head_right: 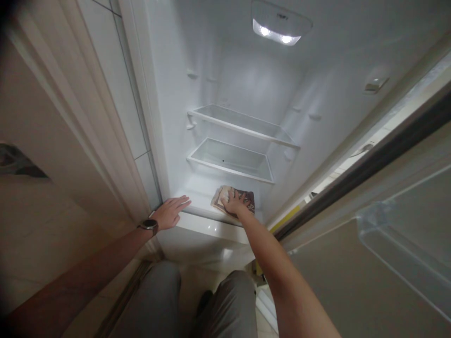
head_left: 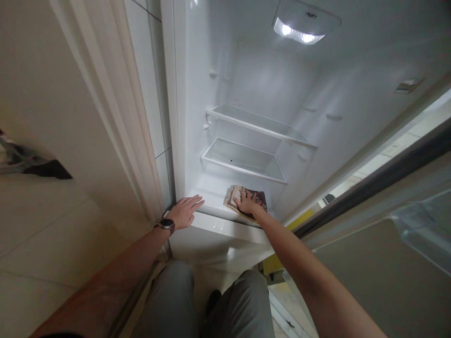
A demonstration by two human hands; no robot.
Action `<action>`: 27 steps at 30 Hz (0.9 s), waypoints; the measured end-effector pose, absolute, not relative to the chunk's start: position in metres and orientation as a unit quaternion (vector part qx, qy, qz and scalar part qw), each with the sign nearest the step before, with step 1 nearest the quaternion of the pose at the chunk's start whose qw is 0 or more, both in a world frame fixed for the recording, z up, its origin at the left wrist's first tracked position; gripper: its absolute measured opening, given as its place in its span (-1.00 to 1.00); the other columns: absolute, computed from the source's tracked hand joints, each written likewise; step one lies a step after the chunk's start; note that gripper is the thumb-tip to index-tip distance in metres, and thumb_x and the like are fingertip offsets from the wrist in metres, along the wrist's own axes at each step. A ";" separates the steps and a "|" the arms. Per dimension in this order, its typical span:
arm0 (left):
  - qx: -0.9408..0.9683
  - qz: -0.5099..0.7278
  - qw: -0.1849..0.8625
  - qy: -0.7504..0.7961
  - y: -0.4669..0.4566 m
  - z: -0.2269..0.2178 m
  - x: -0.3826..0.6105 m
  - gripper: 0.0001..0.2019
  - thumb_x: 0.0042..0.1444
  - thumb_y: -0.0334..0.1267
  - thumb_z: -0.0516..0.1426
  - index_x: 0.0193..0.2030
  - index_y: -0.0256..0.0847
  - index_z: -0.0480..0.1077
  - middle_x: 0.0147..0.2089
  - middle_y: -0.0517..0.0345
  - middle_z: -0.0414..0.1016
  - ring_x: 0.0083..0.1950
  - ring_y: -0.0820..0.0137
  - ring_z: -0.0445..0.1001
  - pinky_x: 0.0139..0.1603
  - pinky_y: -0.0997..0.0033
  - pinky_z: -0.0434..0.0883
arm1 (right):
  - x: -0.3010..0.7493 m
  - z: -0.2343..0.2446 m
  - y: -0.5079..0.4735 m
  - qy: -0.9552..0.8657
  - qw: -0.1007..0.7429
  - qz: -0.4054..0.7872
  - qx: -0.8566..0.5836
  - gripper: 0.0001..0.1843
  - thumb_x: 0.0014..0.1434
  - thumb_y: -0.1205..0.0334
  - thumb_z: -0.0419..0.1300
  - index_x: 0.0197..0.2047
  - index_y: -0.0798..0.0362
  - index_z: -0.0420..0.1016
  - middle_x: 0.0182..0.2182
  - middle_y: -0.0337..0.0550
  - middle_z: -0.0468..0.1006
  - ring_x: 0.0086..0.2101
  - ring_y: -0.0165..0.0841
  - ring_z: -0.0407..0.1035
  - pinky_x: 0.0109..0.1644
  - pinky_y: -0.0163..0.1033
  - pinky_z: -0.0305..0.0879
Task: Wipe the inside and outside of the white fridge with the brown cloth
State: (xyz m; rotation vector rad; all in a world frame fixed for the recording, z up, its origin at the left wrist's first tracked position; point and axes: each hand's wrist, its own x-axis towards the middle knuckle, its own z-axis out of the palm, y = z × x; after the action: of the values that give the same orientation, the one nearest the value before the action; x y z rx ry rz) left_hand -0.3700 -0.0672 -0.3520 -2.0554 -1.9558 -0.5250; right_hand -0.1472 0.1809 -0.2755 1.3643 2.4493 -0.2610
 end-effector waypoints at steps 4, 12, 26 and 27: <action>-0.707 -0.188 0.124 -0.671 -0.067 -0.350 -0.370 -0.24 0.04 -0.48 0.06 0.46 -0.19 0.24 0.47 -0.04 0.25 0.50 0.17 0.15 0.46 0.05 0.16 | -0.153 -0.272 0.164 0.856 0.150 -0.121 0.480 -0.07 0.30 -0.46 -0.27 0.58 -0.25 -0.34 0.55 -0.18 -0.45 0.44 0.35 -0.57 0.33 0.63 -0.43; -0.706 -0.170 0.109 -0.679 -0.067 -0.347 -0.369 -0.24 0.02 -0.47 0.05 0.45 -0.23 0.24 0.47 -0.06 0.25 0.51 0.15 0.14 0.44 0.03 0.18 | -0.158 -0.269 0.167 0.864 0.133 -0.122 0.470 -0.06 0.28 -0.47 -0.19 0.58 -0.25 -0.25 0.55 -0.16 -0.38 0.45 0.35 -0.50 0.33 0.64 -0.39; -0.702 -0.171 0.113 -0.682 -0.068 -0.347 -0.368 -0.25 0.04 -0.48 0.05 0.45 -0.21 0.25 0.48 -0.04 0.24 0.51 0.18 0.14 0.46 0.05 0.17 | -0.170 -0.272 0.184 0.870 0.123 -0.141 0.457 -0.03 0.27 -0.47 -0.12 0.58 -0.25 -0.28 0.55 -0.19 -0.43 0.45 0.31 -0.55 0.34 0.64 -0.39; -0.702 -0.171 0.115 -0.682 -0.068 -0.348 -0.369 -0.25 0.04 -0.48 0.05 0.45 -0.21 0.25 0.48 -0.04 0.24 0.51 0.19 0.14 0.47 0.05 0.16 | -0.172 -0.272 0.184 0.869 0.120 -0.140 0.460 -0.03 0.27 -0.47 -0.12 0.58 -0.25 -0.28 0.55 -0.19 -0.43 0.45 0.31 -0.55 0.35 0.63 -0.39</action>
State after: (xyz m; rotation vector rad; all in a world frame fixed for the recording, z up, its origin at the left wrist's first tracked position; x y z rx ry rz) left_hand -0.3685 -0.0676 -0.3478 -2.0563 -1.9985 -0.5022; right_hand -0.1717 0.1842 -0.2718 1.3439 2.5373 -0.4090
